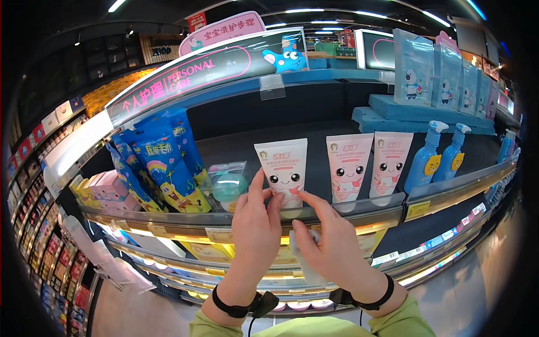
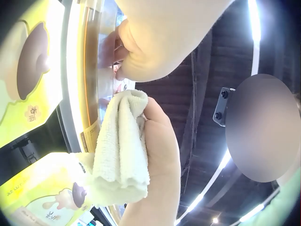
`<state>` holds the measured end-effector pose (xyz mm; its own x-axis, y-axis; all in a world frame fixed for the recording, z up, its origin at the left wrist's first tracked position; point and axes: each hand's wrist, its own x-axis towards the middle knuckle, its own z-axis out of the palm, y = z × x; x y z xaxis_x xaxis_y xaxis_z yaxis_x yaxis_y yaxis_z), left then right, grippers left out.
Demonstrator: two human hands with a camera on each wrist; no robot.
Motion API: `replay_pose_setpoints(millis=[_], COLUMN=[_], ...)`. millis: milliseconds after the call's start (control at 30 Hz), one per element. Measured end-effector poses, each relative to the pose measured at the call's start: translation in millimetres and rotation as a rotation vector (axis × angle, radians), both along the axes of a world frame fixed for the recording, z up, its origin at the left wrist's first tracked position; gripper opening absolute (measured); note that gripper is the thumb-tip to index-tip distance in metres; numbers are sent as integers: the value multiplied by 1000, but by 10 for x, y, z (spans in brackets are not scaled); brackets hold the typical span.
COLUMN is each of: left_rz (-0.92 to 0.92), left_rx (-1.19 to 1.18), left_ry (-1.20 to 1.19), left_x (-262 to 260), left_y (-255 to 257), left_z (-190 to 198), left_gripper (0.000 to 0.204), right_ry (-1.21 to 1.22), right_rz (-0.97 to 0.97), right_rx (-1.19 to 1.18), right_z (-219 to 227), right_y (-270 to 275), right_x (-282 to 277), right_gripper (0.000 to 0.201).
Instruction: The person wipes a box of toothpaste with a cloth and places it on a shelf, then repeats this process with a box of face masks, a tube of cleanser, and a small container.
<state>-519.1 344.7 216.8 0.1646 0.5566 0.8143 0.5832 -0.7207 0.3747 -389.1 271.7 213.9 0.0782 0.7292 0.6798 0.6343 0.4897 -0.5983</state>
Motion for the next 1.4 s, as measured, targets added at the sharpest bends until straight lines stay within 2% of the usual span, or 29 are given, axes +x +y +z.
replay_pose_setpoints(millis=[300, 400, 467, 533, 600, 633, 667, 733, 767, 800, 867, 933, 1000, 1067, 1133, 1200, 1267, 1300, 1367, 1400], left_rz=[-12, -28, 91, 16, -288, -341, -345, -323, -259, -268, -179, -165, -142, -161, -204, -242, -235, -228, -418, -405], left_rx=[25, 112, 256, 328, -70, -147, -151, -91, -26, -24, -83, -142, -207, -84, -93, -100, 361, 361, 256, 251], left_ry=[3, -37, -32, -26, -85, -73, -77, -33, 9, 8, 40, 70, 104, 101, 22, -61, -72, -74, -68, -72], left_x=[10, 21, 13, -3, 74, 134, 209, 376, 447, 510, 615, 676, 688, 694, 688, 668, 605, 543, 391, 353], left_y=[-22, -90, -241, -378, -523, -504, -486, -443, -410, -395, -368, -323, -268, -222, -315, -375, -415, -454, -551, -584], left_z=[-29, -21, -1, -37, -33, -21, -7, 34, 52, 69, 109, 172, 162, 101, 181, 239, 251, 258, 225, 144], left_gripper=[54, 58, 60, 57, 55, 58, 58, 59, 60, 60, 59, 57, 56, 55, 54, 53, 50, 50, 49, 49], right_ry=[-17, -60, -42, -30, 77, 107, 102, 361, 406, 405, 183, 162, 323, 301, 210, 271, 332, 286, 277, 274], right_rz=[-13, -48, -60, -74, -235, -278, -282, -263, -212, -220, -263, -286, -169, -152, -72, -55, -30, 30, 162, 173], right_rx=[45, 93, 157, 224, 233, 221, 217, 10, -51, -46, 165, 181, 22, 37, 239, 225, 205, 176, 51, 43], right_z=[-27, -71, -61, -66, -98, -130, -117, -39, 48, 6, -138, -111, -81, -71, -120, -39, 58, 86, 100, 108], right_y=[-15, -40, -174, -292, -386, -384, -400, -421, -441, -408, -262, -241, -235, -229, -175, -331, -518, -613, -774, -817], right_x=[22, 41, 105, 207, 323, 374, 378, 358, 338, 369, 456, 489, 482, 511, 537, 484, 423, 435, 444, 424], right_gripper=[45, 45, 45, 45, 47, 48, 48, 49, 53, 53, 59, 63, 63, 63, 63, 63, 64, 65, 67, 67])
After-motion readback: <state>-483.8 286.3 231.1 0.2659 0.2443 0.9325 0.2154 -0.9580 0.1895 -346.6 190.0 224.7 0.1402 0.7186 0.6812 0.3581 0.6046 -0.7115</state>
